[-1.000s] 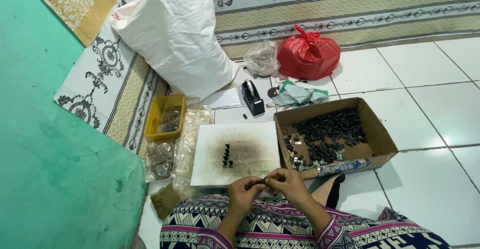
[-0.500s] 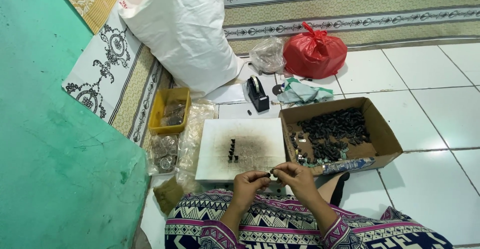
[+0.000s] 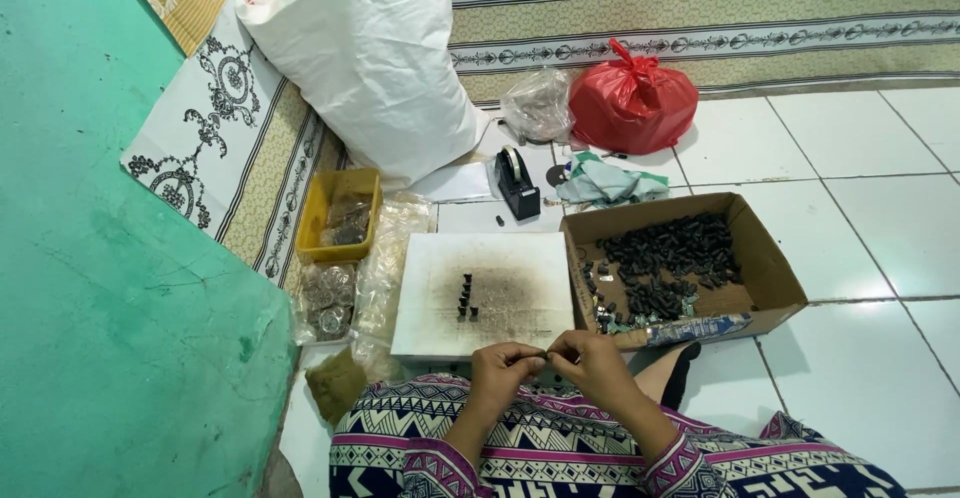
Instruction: Assembling small black metal components into a grid on a white board template.
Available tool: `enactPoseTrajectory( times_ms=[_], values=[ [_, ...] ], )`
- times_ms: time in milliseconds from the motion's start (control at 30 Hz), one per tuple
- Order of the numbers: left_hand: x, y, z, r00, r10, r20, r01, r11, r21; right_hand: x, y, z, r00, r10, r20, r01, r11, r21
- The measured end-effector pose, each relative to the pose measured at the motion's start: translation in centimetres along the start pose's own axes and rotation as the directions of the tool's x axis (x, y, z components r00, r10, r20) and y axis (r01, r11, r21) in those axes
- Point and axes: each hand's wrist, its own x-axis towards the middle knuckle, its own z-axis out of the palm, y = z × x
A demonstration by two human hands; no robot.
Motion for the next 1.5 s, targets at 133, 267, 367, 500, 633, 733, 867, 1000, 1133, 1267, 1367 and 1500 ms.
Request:
enactPoseTrajectory(
  times_ms=[133,267,367,500,633,733,867,1000,1133,1267,1367,1500],
  values=[
    [-0.4,0.5,-0.1,0.999,-0.02,0.025,0.019,0.999,0.037,0.2,0.2,-0.2,1.0,-0.021,0.015,0.022,1.0,-0.016],
    [-0.8,1.6,0.0,0.999,-0.031,0.022,0.032,0.998,-0.048,0.6,0.5,-0.4,1.0,-0.003,-0.001,0.003,0.994,0.114],
    [-0.1,1.5,-0.3,0.999,-0.005,-0.037,0.0,0.989,-0.146,0.7,-0.8,-0.4,0.994,0.108,-0.024,-0.091,0.926,0.367],
    [0.8,1.5,-1.1,0.992,0.026,-0.124,-0.049,0.982,-0.185,1.2,-2.0,0.6,0.991,0.123,-0.046,-0.095,0.911,0.402],
    [1.1,2.7,-2.3,0.995,0.037,-0.092,-0.049,0.99,-0.135,2.9,-1.8,2.3,0.99,0.029,-0.136,0.026,0.924,0.381],
    [2.5,2.4,-3.6,0.966,0.238,-0.1,-0.235,0.971,0.044,4.1,-2.9,2.4,0.992,0.061,-0.113,-0.008,0.906,0.423],
    [3.9,2.5,-4.9,0.944,0.316,-0.093,-0.302,0.943,0.136,6.0,-3.0,3.1,0.995,0.055,-0.085,-0.004,0.859,0.512],
    [5.7,1.9,-6.2,0.935,0.305,-0.18,-0.203,0.879,0.431,8.4,-2.8,3.9,0.992,0.038,-0.117,0.023,0.878,0.478],
    [5.7,3.6,-6.6,0.826,0.449,-0.341,-0.311,0.868,0.388,11.9,-0.3,6.8,0.965,-0.107,-0.239,0.168,0.954,0.249],
    [6.0,3.5,-6.3,0.84,0.42,-0.343,-0.249,0.861,0.444,12.6,-1.3,7.7,0.973,-0.177,-0.145,0.183,0.983,0.024],
    [6.3,2.9,-6.3,0.85,0.41,-0.331,-0.225,0.85,0.476,12.5,-2.4,7.7,0.973,-0.211,-0.097,0.203,0.976,-0.081],
    [6.0,3.2,-5.9,0.853,0.406,-0.328,-0.206,0.839,0.503,12.7,-2.7,7.9,0.972,-0.235,-0.026,0.226,0.955,-0.19]
  ],
)
